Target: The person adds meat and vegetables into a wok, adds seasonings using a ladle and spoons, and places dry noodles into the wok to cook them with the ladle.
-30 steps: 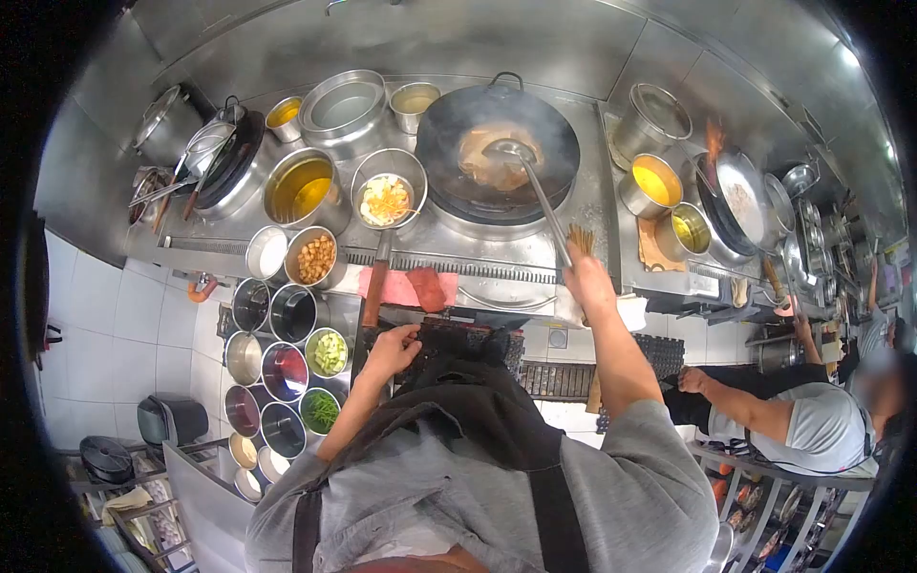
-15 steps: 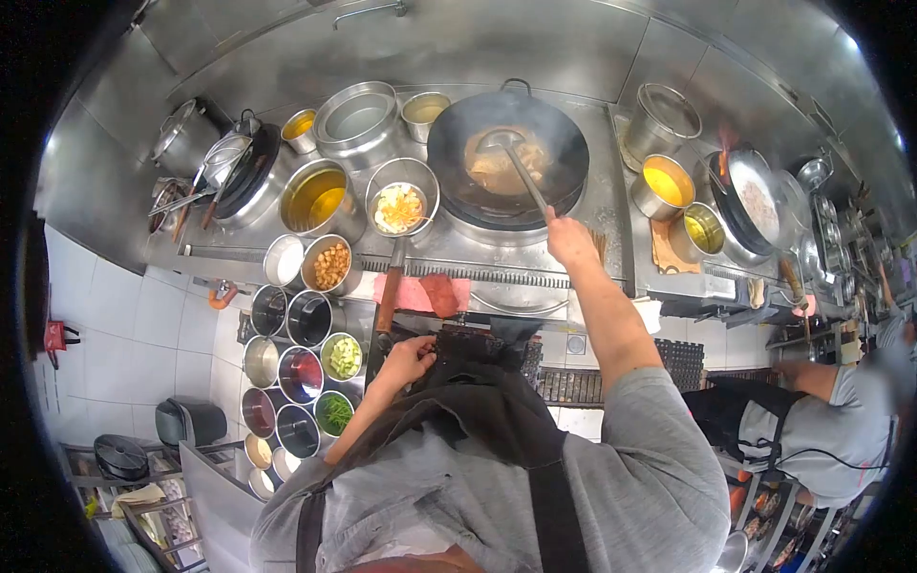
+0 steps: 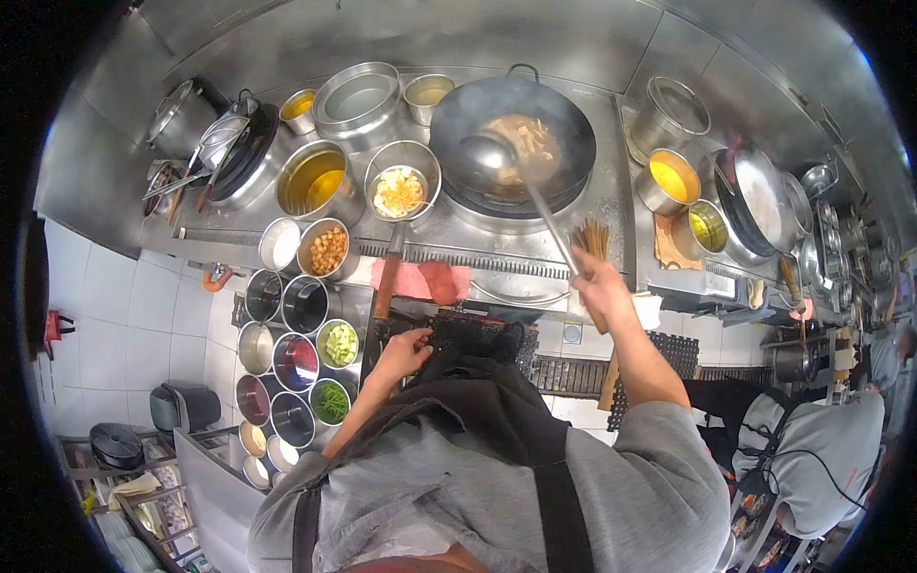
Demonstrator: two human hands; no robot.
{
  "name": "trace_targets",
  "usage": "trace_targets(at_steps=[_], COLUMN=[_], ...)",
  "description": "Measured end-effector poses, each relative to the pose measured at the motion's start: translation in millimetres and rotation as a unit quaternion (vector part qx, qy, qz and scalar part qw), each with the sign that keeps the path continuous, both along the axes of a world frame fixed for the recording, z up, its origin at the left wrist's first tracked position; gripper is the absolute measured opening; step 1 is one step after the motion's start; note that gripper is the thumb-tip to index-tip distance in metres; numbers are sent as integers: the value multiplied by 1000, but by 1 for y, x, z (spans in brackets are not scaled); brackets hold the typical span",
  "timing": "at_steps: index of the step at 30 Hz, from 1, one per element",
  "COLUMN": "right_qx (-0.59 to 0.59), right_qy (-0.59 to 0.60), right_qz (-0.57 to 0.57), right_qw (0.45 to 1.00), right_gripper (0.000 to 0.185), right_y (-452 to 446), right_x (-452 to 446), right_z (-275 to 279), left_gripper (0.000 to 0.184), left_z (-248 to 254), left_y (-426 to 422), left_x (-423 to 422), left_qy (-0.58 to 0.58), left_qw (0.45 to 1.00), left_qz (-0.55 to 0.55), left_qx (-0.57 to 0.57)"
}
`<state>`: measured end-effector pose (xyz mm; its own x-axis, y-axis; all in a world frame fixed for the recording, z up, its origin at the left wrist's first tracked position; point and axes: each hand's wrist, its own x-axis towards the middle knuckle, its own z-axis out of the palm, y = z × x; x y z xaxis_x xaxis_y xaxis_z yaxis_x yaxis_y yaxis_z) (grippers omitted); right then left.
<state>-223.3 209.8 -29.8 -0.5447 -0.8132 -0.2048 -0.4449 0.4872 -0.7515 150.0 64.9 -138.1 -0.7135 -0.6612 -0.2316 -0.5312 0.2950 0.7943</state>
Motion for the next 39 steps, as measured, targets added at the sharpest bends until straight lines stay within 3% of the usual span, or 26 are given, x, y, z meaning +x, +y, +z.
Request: trace_targets(at_steps=[1,3,6,9,10,15,17,18,20,23,31,35,39], right_qx=[-36,-36,-2,24,-3,18,47,49,-10,73,15,80,49], right_qy=[-129,-172,79,36,89,42,-70,-69,130,209,193,259,233], right_qz=[-18,-14,20,-11,21,-2,-32,-33,42,18,-50,18,-3], right_qw=[991,984,997,999,996,999,996,996,991,975,980,962,971], right_gripper=[59,61,62,61,58,57,56,56,56,57,54,54,55], right_y=[3,0,-23,-34,-29,43,70,72,76,44,-13,-52,-66], right_x=[2,5,-2,7,4,19,14,7,-5,-12,0,-34,-32], right_z=[-7,-23,-40,-16,-19,30,31,26,6,-4,1,-35,-15], left_gripper=[41,41,42,42,41,41,42,42,42,43,43,42,42], left_z=[-1,1,3,7,10,10,2,-1,-10,-16,12,22,7], left_y=[0,-3,-6,-10,-12,-12,-11,-9,-7,-10,-24,-20,-15], left_x=[-2,-6,-18,-28,-30,-14,0,6,13,9,-29,-28,-5], left_qy=[1,-7,-8,5,13,28,18,-1,-28,-34,12,-8,11], left_qw=[1000,1000,999,998,997,999,999,999,998,999,998,998,999], left_qz=[-9,-23,-39,-45,-48,7,16,31,43,6,-35,-48,-17], left_qx=[-2,-9,-19,-44,-63,-33,-25,-8,21,13,-44,-36,-27])
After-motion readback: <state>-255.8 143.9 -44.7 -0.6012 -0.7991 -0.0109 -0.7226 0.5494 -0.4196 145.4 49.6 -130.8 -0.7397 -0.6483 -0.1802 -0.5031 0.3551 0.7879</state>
